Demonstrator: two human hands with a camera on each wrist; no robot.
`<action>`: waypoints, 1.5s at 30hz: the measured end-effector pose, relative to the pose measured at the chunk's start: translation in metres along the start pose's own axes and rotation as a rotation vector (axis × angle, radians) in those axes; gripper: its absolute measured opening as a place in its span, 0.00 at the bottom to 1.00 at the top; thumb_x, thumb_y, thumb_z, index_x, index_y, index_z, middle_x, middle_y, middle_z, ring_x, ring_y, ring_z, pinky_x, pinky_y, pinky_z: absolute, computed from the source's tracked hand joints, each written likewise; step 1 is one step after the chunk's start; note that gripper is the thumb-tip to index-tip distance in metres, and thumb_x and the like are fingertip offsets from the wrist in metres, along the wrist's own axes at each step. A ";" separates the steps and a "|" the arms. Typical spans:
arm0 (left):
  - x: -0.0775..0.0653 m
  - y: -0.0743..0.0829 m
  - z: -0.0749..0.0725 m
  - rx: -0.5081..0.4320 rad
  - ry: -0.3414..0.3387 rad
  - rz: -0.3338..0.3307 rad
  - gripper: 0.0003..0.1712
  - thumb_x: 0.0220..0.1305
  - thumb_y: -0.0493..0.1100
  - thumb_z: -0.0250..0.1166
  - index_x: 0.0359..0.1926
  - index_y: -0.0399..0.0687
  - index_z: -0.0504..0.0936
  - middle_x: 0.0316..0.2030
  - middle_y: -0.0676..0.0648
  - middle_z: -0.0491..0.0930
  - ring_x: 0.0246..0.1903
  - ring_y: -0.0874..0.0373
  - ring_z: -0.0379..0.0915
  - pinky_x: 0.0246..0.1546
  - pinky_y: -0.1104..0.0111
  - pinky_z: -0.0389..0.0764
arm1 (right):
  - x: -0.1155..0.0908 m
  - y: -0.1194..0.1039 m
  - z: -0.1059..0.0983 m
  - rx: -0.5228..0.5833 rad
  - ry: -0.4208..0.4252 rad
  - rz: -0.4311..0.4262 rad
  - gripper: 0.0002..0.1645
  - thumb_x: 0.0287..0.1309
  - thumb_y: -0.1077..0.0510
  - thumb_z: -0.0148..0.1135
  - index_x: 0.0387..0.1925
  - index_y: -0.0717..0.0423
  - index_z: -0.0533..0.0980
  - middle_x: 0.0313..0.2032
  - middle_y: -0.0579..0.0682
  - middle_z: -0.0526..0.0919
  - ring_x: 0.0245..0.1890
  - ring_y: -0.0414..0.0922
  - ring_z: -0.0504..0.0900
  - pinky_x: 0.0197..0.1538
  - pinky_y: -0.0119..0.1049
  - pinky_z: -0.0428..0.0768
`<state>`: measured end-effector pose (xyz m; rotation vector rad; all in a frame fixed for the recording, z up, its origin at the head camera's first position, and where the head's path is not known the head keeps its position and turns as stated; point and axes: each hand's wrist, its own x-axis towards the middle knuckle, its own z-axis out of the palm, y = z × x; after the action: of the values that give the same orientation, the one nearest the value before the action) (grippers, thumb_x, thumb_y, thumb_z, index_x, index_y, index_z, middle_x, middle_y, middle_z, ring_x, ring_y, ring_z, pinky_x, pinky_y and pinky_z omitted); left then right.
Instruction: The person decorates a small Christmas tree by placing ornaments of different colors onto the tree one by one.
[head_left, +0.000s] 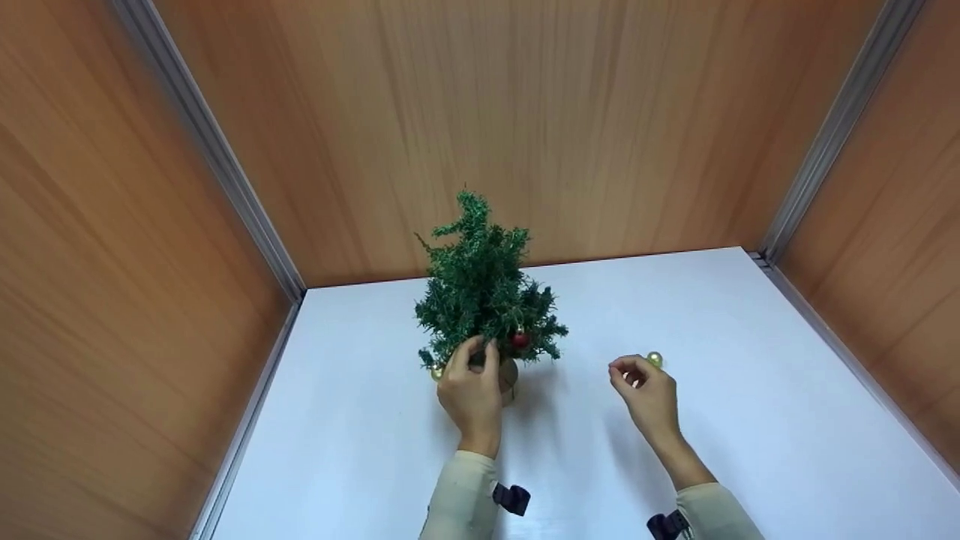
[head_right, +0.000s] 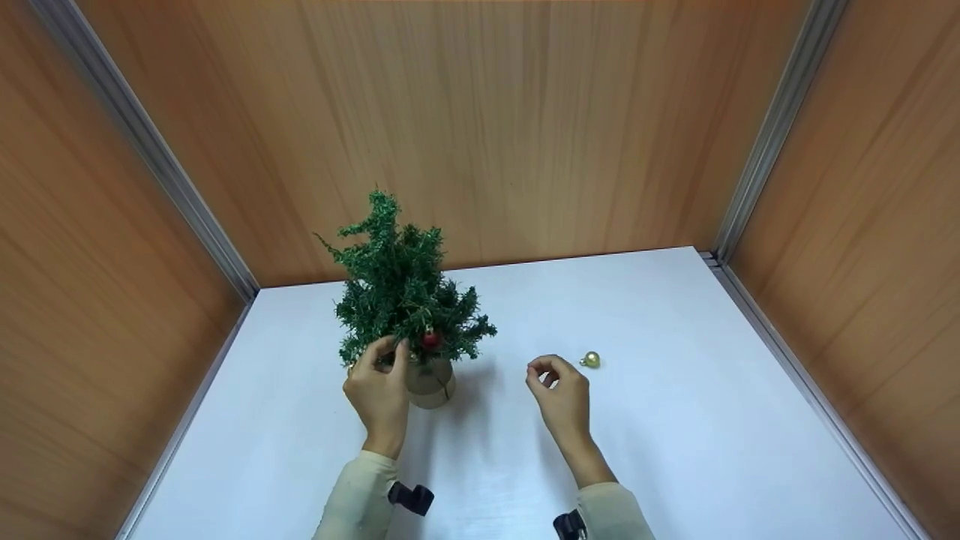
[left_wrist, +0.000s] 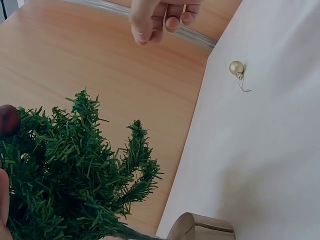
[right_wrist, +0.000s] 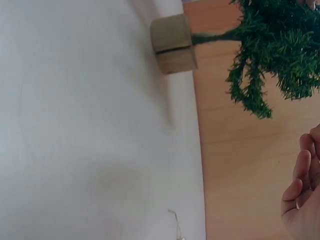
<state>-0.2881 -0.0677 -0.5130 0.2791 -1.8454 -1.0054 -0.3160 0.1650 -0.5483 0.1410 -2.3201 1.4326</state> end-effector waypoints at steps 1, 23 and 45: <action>0.000 0.000 0.000 -0.001 0.002 0.004 0.07 0.57 0.43 0.74 0.37 0.48 0.87 0.33 0.51 0.87 0.20 0.66 0.76 0.22 0.74 0.77 | 0.001 0.002 -0.001 -0.005 0.002 -0.005 0.02 0.55 0.65 0.69 0.32 0.61 0.83 0.26 0.47 0.83 0.25 0.37 0.74 0.29 0.24 0.70; -0.001 -0.003 -0.005 0.018 -0.012 -0.002 0.05 0.57 0.42 0.73 0.34 0.49 0.87 0.30 0.54 0.86 0.20 0.66 0.74 0.23 0.72 0.75 | 0.035 0.051 -0.025 -0.090 0.053 -0.095 0.06 0.53 0.69 0.67 0.33 0.57 0.83 0.27 0.49 0.84 0.23 0.35 0.73 0.28 0.21 0.67; -0.001 -0.007 -0.007 0.016 -0.015 0.037 0.04 0.58 0.42 0.73 0.34 0.49 0.87 0.29 0.55 0.85 0.21 0.66 0.75 0.22 0.71 0.76 | 0.050 0.111 -0.045 -0.350 -0.099 -0.026 0.16 0.56 0.61 0.70 0.47 0.59 0.80 0.43 0.57 0.79 0.32 0.46 0.76 0.30 0.31 0.71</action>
<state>-0.2834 -0.0750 -0.5173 0.2467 -1.8661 -0.9703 -0.3810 0.2624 -0.6040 0.1425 -2.5968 1.0061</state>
